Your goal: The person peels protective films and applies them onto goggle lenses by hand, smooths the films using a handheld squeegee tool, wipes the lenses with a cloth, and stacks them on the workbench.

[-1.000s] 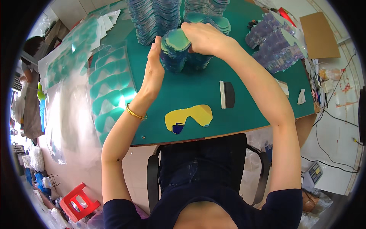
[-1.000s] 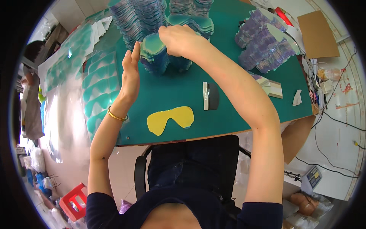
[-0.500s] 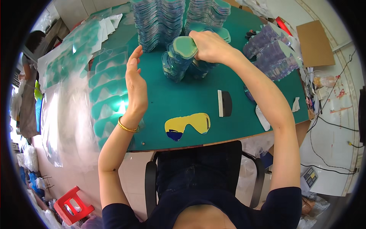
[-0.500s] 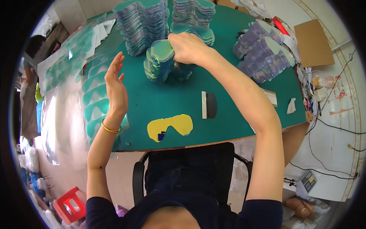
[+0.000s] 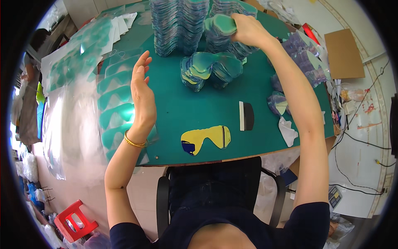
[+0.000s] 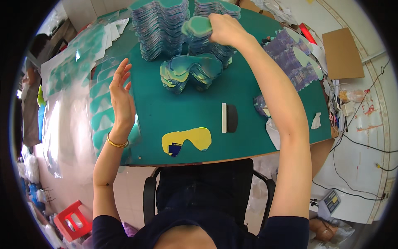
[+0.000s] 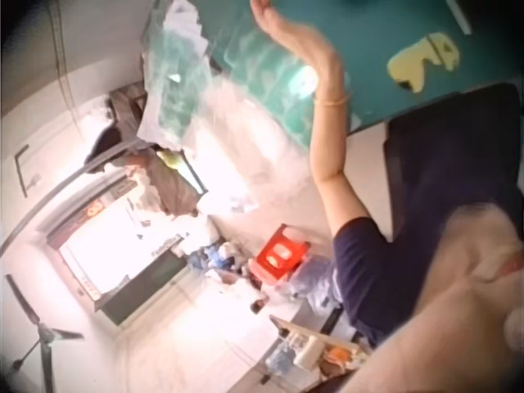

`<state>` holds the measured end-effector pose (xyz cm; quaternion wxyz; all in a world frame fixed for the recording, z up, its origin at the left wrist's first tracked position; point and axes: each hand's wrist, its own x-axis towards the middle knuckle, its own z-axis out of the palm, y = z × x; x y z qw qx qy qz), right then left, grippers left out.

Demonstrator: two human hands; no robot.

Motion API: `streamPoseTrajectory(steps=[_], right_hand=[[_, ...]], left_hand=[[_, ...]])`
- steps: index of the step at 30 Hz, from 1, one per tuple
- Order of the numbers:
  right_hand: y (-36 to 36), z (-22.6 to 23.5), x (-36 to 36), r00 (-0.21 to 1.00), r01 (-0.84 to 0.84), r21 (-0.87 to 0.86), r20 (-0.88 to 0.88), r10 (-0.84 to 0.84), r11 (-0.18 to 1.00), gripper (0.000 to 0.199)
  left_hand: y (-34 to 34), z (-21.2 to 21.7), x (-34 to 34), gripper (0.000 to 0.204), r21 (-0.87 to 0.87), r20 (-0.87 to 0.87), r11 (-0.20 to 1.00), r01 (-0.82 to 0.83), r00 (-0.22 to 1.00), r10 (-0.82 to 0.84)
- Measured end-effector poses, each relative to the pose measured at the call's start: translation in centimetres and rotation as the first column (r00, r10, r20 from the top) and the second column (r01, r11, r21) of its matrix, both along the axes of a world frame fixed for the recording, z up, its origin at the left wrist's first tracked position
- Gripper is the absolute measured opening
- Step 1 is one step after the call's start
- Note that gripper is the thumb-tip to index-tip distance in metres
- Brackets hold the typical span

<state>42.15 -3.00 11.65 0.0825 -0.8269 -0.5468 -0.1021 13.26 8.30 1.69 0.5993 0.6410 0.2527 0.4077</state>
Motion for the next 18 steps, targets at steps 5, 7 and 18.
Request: streamPoseTrajectory(steps=[5,7,18], right_hand=[[1.8,-1.0,2.1,0.993,0.102,-0.075,0.066,-0.097,0.992,0.045],[2.1,-1.3,2.3,0.994,0.106,-0.071,0.045,-0.103,0.992,0.043],[2.2,-0.8,2.9,0.992,0.092,-0.099,0.094,-0.083,0.991,0.062]], left_hand=[[0.1,0.0,-0.7,0.055,0.050,-0.006,0.999,-0.006,1.000,0.006],[0.2,0.1,-0.7,0.054,0.058,-0.007,0.998,0.010,1.000,-0.010],[0.5,0.3,-0.9,0.051,0.051,-0.020,0.999,0.005,1.000,-0.004]])
